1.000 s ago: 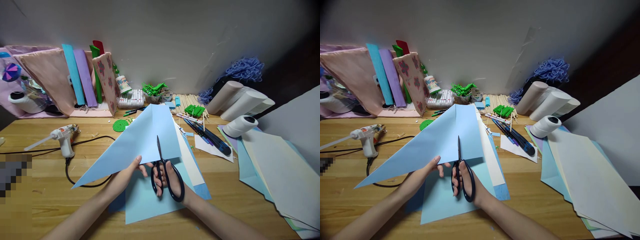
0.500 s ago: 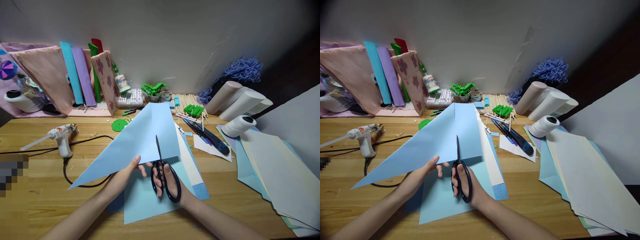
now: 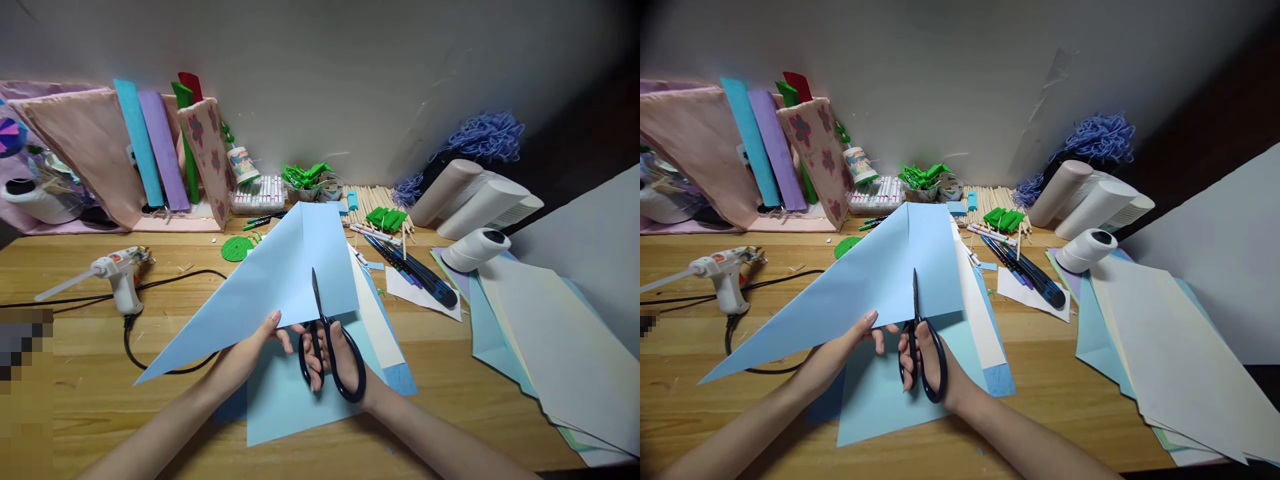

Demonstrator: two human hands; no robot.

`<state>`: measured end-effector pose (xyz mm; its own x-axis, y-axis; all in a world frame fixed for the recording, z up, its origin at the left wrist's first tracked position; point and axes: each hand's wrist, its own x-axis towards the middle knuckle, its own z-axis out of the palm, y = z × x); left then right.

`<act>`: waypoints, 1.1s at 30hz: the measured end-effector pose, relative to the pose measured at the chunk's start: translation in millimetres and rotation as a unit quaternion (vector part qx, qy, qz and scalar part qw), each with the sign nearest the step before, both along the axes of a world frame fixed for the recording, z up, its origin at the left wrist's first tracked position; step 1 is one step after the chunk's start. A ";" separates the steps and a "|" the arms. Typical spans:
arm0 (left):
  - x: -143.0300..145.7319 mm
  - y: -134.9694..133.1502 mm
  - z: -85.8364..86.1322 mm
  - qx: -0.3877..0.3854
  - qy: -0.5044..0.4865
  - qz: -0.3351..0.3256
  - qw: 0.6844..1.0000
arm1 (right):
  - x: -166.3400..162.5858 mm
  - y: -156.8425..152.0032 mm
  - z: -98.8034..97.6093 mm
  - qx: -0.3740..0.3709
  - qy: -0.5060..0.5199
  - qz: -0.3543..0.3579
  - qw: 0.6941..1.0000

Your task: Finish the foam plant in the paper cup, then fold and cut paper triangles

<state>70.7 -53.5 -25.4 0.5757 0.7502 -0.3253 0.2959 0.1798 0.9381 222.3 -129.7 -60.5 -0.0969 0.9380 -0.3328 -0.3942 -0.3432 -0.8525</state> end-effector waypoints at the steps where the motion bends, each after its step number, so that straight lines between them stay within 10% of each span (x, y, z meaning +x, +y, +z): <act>1: 0.1 -0.3 0.3 0.000 0.002 -0.002 1.000 | 0.1 0.0 -1.3 0.004 0.001 0.000 1.000; 33: 7.4 -2.3 11.3 -0.096 -0.069 -0.006 0.993 | 2.6 0.7 -16.5 -0.007 0.016 -0.034 0.999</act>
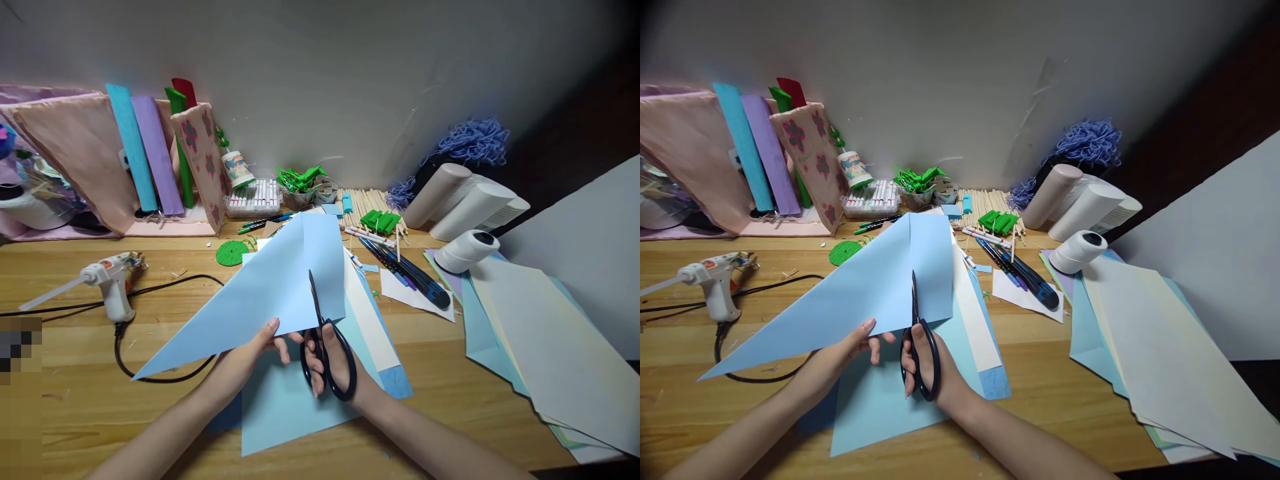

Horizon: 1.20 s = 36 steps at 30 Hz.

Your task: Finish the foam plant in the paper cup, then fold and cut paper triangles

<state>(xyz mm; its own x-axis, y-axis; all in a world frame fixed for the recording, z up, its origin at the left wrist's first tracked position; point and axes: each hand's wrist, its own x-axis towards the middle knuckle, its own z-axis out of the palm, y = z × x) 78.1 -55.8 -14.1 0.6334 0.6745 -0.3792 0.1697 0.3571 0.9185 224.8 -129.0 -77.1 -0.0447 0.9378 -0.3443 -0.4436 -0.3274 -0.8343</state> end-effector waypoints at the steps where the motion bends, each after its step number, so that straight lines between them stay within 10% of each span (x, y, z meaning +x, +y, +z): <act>1: -0.2 0.4 -0.5 -0.005 -0.003 -0.001 1.000 | 0.0 -0.5 0.0 0.001 -0.002 -0.005 1.000; 36: -0.1 0.4 3.7 -0.016 0.017 -0.033 0.999 | 9.6 5.0 7.8 0.000 -0.067 0.011 0.998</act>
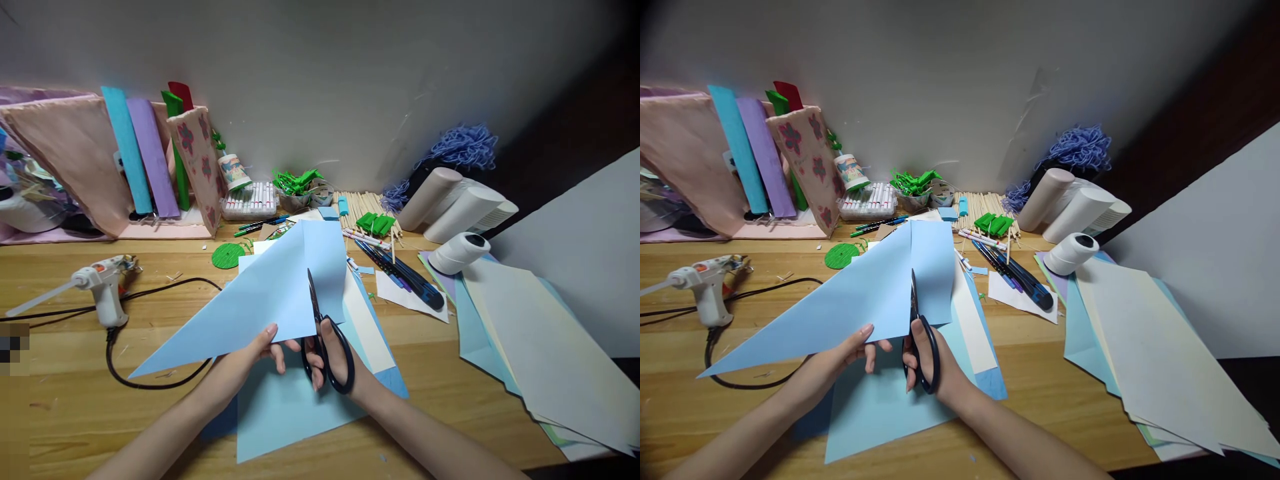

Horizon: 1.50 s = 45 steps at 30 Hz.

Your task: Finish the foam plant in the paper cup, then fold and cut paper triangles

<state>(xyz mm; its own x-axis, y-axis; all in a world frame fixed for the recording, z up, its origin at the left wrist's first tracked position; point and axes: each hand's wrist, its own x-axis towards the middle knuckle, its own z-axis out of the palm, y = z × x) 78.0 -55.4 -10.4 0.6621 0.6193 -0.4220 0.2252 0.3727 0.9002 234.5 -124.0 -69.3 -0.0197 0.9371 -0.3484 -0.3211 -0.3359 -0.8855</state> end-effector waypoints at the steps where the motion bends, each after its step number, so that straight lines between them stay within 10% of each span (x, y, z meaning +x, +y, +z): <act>1: 0.0 -0.1 -0.8 -0.005 -0.003 0.001 1.000 | -0.7 0.0 -1.0 -0.004 0.003 -0.007 1.000; 45: 0.4 -4.5 -3.5 -0.031 -0.003 -0.044 0.999 | 8.0 10.9 2.3 0.024 -0.033 -0.039 0.998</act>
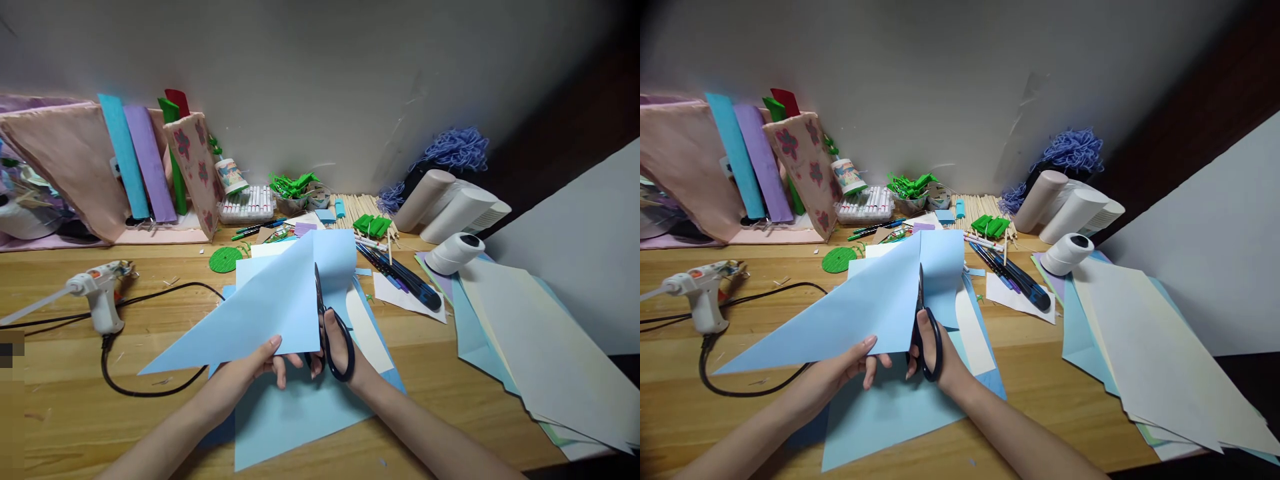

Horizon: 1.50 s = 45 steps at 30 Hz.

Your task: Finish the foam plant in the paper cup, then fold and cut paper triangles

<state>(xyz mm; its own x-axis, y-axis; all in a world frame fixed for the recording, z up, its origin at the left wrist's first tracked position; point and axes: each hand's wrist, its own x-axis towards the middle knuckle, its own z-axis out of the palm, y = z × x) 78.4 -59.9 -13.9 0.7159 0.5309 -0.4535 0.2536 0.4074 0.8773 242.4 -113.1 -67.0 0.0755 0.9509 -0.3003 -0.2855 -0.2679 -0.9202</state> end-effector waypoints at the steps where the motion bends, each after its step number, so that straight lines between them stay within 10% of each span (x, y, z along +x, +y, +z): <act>1: -0.1 0.0 -0.7 -0.001 0.000 0.000 1.000 | -0.4 -0.2 -0.5 -0.002 -0.006 -0.002 1.000; 45: 1.7 -7.0 -11.1 -0.040 -0.046 0.005 0.998 | 9.8 4.7 25.1 0.012 -0.106 -0.031 0.994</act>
<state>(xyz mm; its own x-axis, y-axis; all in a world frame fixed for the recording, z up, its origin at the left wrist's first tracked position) 80.1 -66.9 -25.0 0.7508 0.5033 -0.4278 0.1692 0.4794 0.8611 252.2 -108.4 -41.8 0.1929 0.9490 -0.2492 -0.0991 -0.2339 -0.9672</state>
